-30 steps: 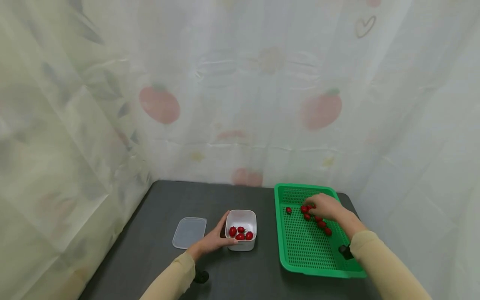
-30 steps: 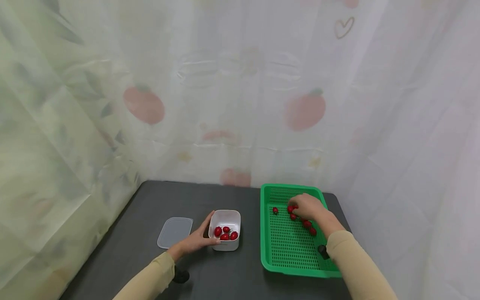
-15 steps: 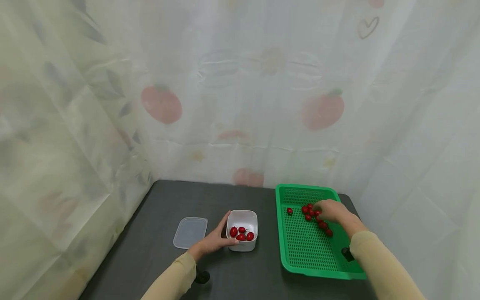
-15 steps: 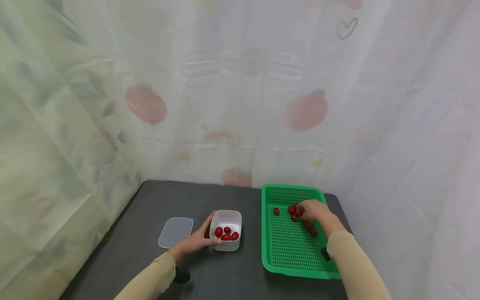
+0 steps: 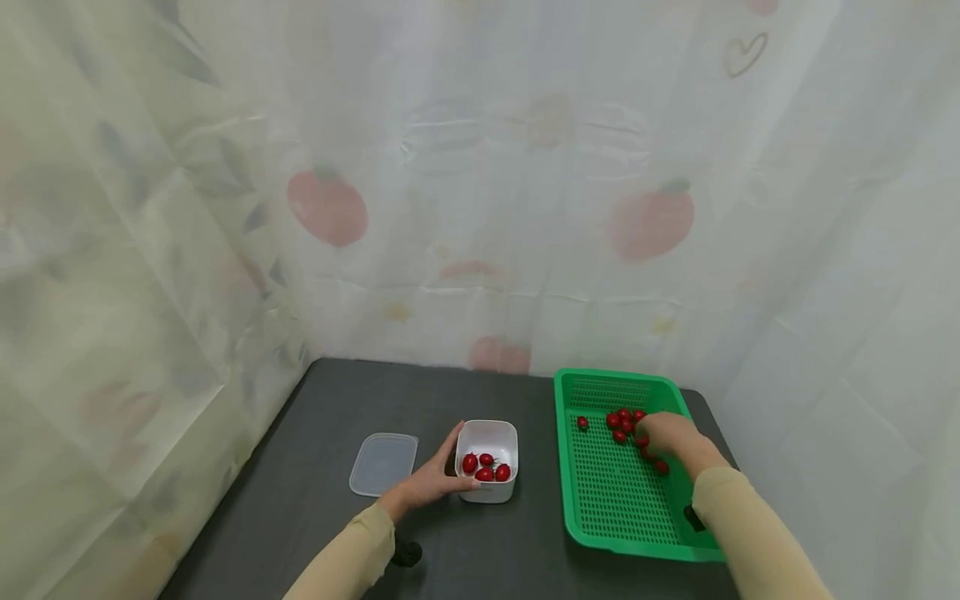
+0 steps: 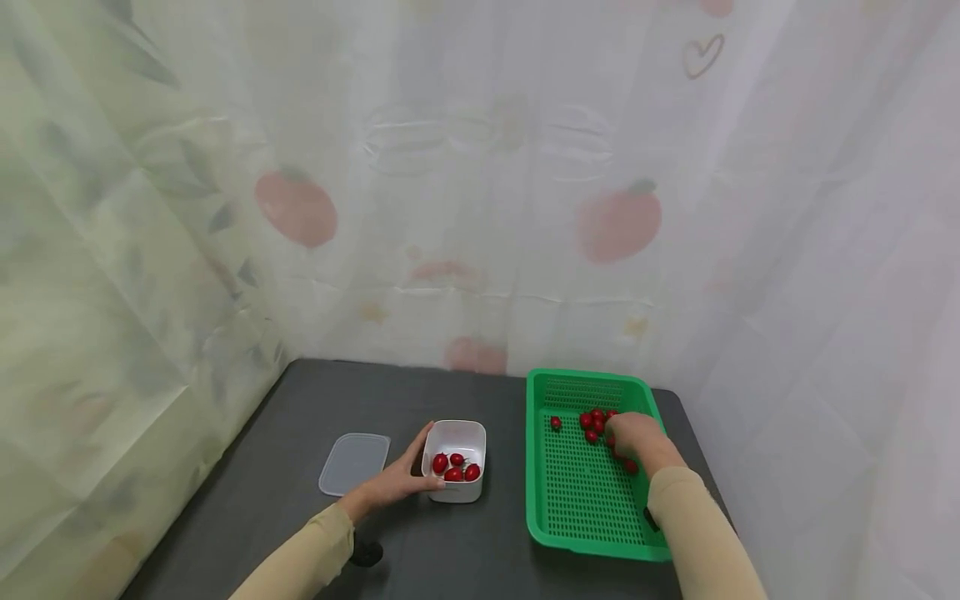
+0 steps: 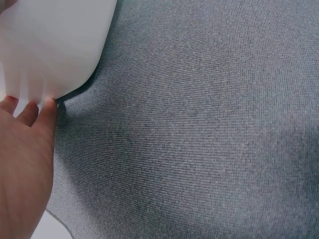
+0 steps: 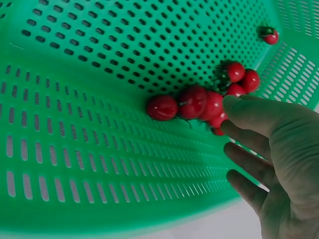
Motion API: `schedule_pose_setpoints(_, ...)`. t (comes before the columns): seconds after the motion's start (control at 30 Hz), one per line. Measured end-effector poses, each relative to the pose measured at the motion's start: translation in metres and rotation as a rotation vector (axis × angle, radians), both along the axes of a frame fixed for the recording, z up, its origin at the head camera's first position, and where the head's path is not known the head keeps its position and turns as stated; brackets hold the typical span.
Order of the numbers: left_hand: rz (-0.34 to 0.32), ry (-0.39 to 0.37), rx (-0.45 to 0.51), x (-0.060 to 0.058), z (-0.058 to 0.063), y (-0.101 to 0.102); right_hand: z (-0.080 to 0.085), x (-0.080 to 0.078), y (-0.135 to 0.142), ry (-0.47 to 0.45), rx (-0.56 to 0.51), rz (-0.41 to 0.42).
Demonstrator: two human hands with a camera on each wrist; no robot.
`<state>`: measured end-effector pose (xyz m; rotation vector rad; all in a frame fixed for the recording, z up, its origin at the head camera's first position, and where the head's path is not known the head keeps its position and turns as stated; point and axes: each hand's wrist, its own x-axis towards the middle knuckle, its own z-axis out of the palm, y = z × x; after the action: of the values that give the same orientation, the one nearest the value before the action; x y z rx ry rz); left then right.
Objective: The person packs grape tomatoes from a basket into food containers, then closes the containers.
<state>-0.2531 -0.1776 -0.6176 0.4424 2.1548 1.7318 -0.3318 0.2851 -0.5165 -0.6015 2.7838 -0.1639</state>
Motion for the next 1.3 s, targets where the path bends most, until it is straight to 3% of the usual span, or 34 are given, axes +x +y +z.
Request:
schedule_pose_setpoints(0.67,0.002,0.0,-0.009,0.001,0.001,0.0,-0.021,-0.004,-0.003,0.044,0.131,-0.008)
schedule_pose_setpoints(1.3,-0.008,0.002,0.002,0.0,-0.001,0.0,-0.029,-0.002,-0.006,-0.04,0.046,-0.07)
